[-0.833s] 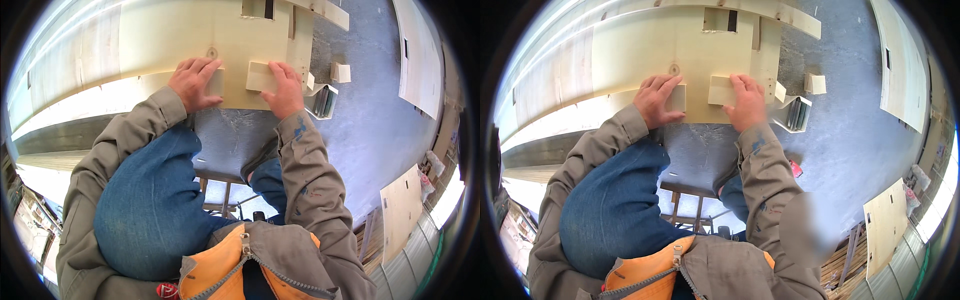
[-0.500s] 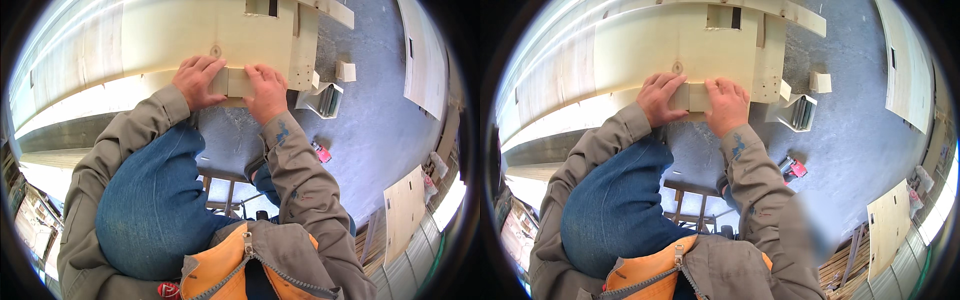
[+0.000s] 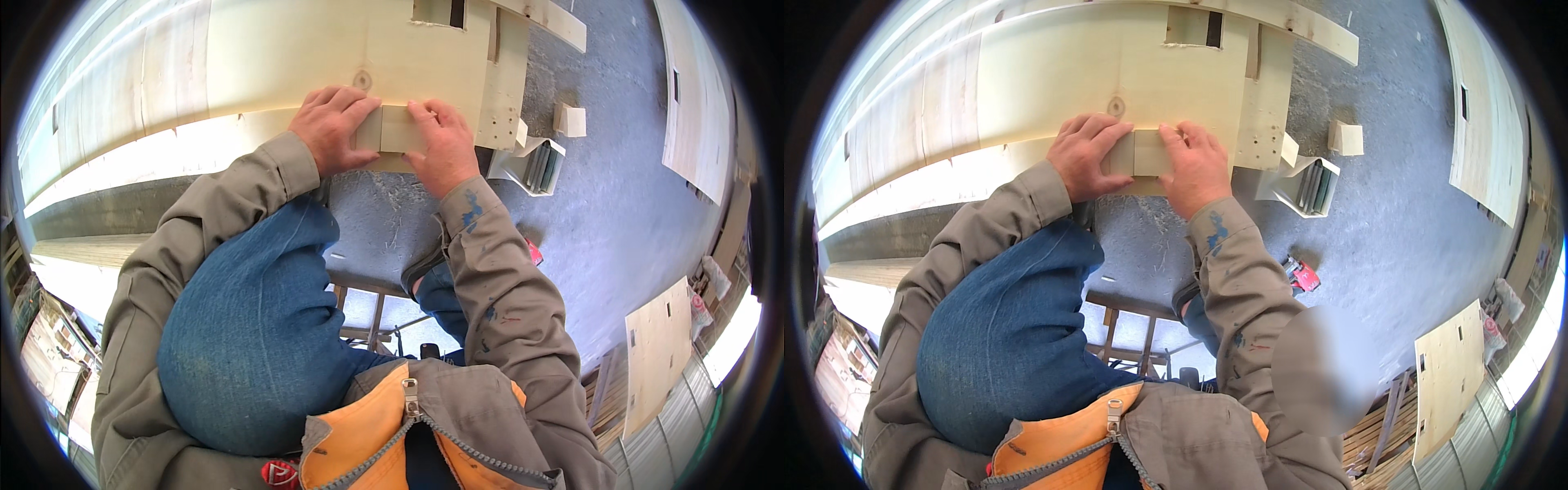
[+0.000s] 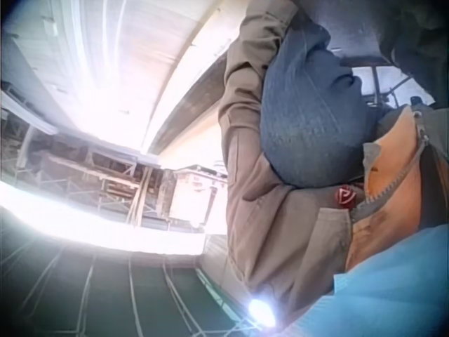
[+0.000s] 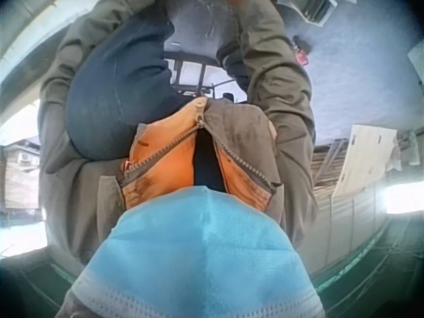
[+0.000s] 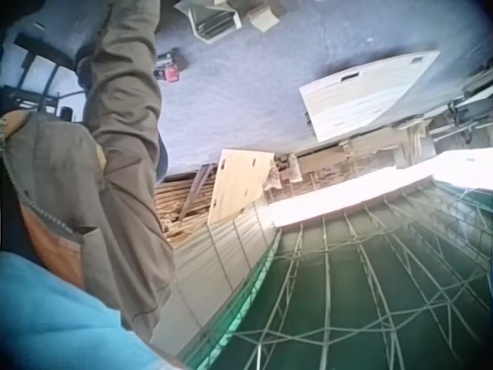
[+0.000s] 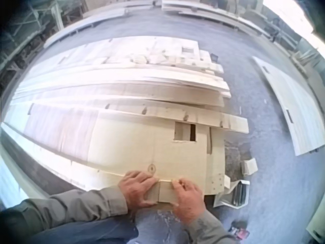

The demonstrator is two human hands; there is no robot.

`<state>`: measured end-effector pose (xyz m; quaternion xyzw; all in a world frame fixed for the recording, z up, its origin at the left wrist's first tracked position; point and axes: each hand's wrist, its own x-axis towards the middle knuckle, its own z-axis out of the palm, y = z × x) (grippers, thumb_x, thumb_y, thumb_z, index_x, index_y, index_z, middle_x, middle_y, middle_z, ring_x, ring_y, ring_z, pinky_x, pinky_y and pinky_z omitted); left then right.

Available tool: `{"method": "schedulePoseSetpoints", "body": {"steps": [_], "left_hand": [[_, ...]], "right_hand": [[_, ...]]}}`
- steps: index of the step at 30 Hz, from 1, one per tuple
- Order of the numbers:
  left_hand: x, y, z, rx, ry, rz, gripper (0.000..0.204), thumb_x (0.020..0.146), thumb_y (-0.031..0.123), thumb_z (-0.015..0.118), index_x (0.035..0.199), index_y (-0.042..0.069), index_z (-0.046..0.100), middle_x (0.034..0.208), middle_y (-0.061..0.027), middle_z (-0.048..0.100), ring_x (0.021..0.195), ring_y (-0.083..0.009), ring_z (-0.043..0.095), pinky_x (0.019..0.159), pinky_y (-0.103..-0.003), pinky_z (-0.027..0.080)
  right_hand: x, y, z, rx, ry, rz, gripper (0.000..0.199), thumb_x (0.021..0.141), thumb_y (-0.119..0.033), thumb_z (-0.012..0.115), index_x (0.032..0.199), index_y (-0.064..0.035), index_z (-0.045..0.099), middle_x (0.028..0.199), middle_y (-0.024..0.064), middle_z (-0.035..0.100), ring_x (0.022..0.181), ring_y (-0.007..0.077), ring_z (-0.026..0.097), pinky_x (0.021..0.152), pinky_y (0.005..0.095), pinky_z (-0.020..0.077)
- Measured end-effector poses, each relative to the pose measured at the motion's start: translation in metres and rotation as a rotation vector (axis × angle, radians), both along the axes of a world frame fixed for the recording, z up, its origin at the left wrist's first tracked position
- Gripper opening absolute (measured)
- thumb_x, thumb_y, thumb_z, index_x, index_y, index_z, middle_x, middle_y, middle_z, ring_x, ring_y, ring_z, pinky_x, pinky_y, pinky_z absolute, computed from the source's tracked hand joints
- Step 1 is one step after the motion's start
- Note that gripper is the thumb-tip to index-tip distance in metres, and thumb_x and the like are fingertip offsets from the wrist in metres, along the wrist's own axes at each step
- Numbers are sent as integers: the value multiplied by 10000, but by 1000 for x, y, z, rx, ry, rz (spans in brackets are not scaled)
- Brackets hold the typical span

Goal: The person positions small wooden blocks onto a larger wooden frame and secures them using a red pneumatic nail gun. The person repeats this process for multiple blocks along the frame.

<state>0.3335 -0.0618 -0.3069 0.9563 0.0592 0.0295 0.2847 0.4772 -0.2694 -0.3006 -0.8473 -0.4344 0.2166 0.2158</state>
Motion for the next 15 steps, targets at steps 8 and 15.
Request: {"method": "schedulePoseSetpoints", "body": {"steps": [8,15], "left_hand": [[-4,2,-4,-6,2,-5,805,729,368,918,1435,116,626,1373,-120,621,1326,-355,564,1156,-488,426],[0,1,-3,2,2,-22,813,732,369,908,1444,106,616,1375,-120,615,1322,-354,563,1155,-487,428]], "right_hand": [[32,-22,32,-73,551,70,552,862,-180,855,1363,-34,678,1353,212,615,1243,390,620,1057,427,526],[65,-2,20,-90,696,-99,315,959,-201,770,1218,-22,750,1287,205,666,1215,349,650,1003,410,550]]}}
